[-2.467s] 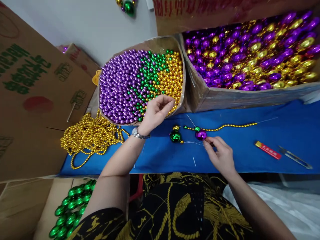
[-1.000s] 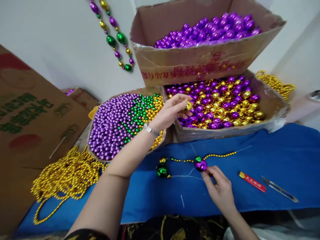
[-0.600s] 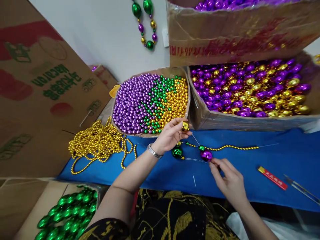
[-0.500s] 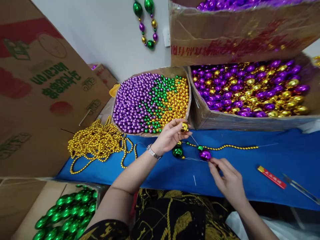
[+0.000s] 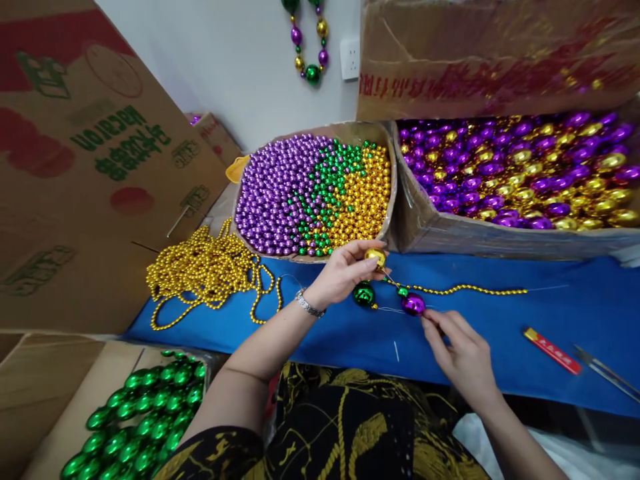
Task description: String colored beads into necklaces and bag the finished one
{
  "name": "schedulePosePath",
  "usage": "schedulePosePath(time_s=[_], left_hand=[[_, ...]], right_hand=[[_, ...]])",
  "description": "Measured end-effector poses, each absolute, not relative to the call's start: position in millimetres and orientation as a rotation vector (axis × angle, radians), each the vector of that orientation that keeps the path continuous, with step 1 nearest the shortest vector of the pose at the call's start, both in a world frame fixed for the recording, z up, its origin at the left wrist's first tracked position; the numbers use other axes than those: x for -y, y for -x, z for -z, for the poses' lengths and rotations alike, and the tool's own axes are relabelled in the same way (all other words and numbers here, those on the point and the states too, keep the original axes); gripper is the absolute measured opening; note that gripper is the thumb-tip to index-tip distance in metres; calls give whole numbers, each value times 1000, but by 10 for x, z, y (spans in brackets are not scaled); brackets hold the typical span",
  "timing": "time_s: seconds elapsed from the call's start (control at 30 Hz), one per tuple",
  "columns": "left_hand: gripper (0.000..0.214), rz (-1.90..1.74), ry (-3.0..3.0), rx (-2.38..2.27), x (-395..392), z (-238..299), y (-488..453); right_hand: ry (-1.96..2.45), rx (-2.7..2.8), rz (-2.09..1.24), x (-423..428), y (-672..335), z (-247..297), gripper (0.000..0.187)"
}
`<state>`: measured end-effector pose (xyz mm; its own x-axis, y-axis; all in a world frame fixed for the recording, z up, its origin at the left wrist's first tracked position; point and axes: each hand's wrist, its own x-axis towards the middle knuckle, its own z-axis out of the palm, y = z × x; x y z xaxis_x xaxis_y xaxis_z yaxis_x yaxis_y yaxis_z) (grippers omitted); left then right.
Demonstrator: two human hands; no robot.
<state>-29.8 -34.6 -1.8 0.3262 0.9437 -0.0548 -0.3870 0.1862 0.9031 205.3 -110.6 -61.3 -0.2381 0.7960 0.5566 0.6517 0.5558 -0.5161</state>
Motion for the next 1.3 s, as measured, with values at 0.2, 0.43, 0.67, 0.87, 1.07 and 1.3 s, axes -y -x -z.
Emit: schedulePosePath(time_s=[0.2, 0.43, 0.67, 0.87, 1.07, 1.3], left_hand=[[43, -1101, -974, -700, 495, 131, 213], [39, -1180, -998, -718, 605, 155, 242], [40, -1210, -916, -715, 643, 195, 281], [39, -1166, -812, -688, 669, 220, 313], [40, -1199, -824, -720, 673, 246, 331], [42, -1221, -956, -774, 712, 330, 337]], right_hand=[[1199, 1926, -368, 1112, -2005, 673, 10], [1192, 1920, -278, 1141, -1968, 739, 13], [1243, 1905, -454, 1153, -1919, 776, 9], [1243, 1900, -188, 1170, -1853, 735, 11], [1163, 1937, -121, 1186, -1812, 759, 12], [1290, 1832, -388, 1173, -1832, 872, 15]])
